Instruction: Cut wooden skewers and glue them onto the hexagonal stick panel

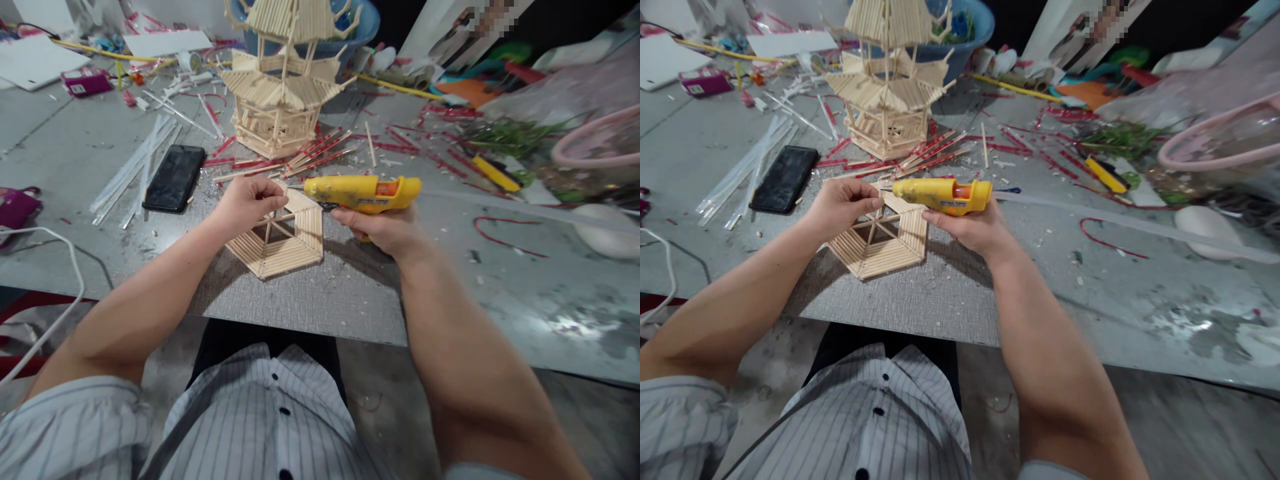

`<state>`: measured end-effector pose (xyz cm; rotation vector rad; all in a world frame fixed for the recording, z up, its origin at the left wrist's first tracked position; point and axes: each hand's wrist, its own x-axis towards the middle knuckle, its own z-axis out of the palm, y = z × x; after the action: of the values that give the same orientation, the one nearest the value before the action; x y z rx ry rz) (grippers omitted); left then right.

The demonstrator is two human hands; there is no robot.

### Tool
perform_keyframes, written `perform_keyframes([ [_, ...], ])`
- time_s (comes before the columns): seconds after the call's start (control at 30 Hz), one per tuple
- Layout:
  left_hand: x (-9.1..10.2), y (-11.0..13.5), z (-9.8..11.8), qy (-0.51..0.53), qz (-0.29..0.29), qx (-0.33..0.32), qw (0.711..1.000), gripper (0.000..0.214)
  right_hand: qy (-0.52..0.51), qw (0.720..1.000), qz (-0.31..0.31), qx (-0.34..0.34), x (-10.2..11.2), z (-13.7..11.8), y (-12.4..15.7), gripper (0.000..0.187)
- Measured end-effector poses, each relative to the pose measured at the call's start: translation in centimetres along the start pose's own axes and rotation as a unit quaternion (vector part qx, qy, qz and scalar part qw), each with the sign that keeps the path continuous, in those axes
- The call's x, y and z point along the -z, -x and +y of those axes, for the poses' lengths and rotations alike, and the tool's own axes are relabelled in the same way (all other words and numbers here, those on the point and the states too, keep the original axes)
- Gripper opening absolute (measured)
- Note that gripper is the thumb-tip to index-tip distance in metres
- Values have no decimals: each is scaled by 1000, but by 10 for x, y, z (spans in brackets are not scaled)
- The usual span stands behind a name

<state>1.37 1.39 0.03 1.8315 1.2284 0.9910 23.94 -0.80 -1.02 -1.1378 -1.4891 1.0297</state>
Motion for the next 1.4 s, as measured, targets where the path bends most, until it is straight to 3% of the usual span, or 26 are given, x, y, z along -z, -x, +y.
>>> perform_keyframes([
  [1.4, 0, 2, 3, -16, 3, -11, 1000, 7, 11, 1000, -5, -6, -1, -4, 0, 29],
])
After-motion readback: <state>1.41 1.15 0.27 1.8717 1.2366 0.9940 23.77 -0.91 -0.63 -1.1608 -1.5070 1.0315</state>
